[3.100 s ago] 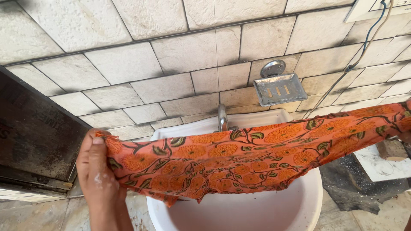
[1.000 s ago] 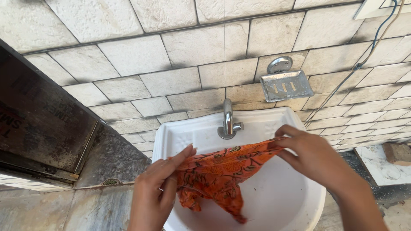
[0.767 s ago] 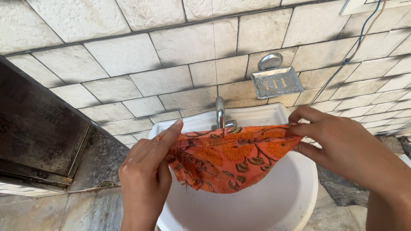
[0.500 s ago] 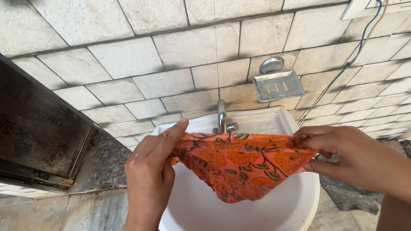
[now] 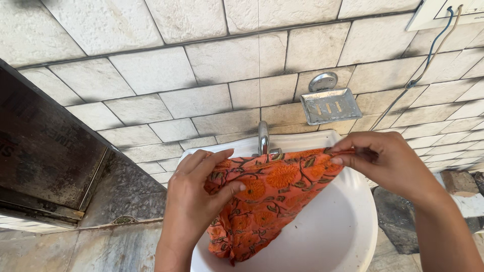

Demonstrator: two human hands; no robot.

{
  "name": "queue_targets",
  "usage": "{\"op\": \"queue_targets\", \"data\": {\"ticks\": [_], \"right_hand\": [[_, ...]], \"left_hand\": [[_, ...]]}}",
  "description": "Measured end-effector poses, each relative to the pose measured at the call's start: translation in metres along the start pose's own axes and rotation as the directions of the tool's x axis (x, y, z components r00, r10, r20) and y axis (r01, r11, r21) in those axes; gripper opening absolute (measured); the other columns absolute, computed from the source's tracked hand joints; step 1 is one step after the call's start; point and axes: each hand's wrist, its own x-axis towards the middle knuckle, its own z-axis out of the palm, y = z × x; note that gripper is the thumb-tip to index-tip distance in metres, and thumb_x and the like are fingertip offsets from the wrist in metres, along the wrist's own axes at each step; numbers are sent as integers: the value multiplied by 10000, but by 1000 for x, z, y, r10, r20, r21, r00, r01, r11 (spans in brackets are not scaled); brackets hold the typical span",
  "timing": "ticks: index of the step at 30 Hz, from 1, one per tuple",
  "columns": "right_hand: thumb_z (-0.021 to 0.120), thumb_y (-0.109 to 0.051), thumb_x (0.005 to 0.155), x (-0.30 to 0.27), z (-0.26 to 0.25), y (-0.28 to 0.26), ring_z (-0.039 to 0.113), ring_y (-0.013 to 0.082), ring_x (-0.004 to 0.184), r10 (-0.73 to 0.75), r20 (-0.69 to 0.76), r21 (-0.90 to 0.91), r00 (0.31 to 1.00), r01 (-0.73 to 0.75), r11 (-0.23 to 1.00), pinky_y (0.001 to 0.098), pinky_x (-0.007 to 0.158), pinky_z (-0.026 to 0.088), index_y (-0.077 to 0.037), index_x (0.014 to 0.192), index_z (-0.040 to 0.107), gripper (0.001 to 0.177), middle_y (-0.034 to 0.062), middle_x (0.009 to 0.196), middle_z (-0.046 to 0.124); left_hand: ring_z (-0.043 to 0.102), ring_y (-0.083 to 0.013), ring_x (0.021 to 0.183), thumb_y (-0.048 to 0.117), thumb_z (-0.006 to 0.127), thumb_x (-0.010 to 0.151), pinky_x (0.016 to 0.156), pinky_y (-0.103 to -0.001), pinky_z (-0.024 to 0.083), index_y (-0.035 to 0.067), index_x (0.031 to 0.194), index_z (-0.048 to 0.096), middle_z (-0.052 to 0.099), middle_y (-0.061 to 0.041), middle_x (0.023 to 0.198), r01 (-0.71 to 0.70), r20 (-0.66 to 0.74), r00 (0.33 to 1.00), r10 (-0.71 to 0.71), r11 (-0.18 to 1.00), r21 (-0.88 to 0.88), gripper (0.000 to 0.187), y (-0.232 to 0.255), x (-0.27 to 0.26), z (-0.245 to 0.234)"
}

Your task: The person washes an orange patterned cloth in a white sink using a bar of soap and running water. They scrub the cloth repeatedly, rinse it, wring it out, and then wipe the sink basin before rinsing their hands.

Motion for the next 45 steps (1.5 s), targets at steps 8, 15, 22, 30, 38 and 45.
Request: {"op": "queue_targets", "data": {"ticks": [8,15,22,30,38,45], "right_hand": [[815,-199,833,1,3,-16,370,110,458,59,-82,-94,995,-66,993,313,437,304,-159,944,829,119,17,692,679],[744,-139,828,-5,-5,-32,406,96,454,-24,-190,-110,982,3,994,297,411,319,-102,867,801,78,-24,771,734],[737,-99,842,-17,-26,-16,454,65,500,-200,-229,-189,953,158,969,267,412,330,-82,963,806,140,27,815,678],[722,-126,960,13,-55,-20,445,66,484,-277,-223,-201,935,234,951,248,393,314,-67,1012,789,103,30,729,645],[727,-74,1055,122,-64,-63,460,6,638,-603,-548,-332,580,510,793,198,537,315,18,1012,662,121,-14,864,631],[807,-18,1015,92,-21,-30,411,109,540,-600,-510,-466,616,389,795,263,498,296,-9,969,750,73,80,826,639]], "left_hand": [[712,-135,569,45,828,700,528,-305,557,118,895,812,730,-16,794,301,62,952,-301,954,12,208,0,6,-6],[763,-143,688,-60,751,704,607,-274,602,115,910,807,755,-4,869,224,33,974,-225,974,27,275,3,6,-10],[761,-116,645,-51,779,670,539,-263,588,99,874,804,761,-11,829,243,77,968,-241,970,-15,254,16,12,-22],[616,-83,480,6,817,784,382,-256,423,152,944,841,804,-6,851,129,-12,992,-129,988,85,218,13,50,-37],[741,-102,722,-105,730,959,627,-268,555,31,1090,796,794,-73,952,-254,-420,873,248,966,42,200,-15,151,-25],[759,-172,1020,-65,723,969,889,-294,607,98,1077,776,778,-49,1110,-282,-377,875,302,953,109,203,-58,95,11]]}}
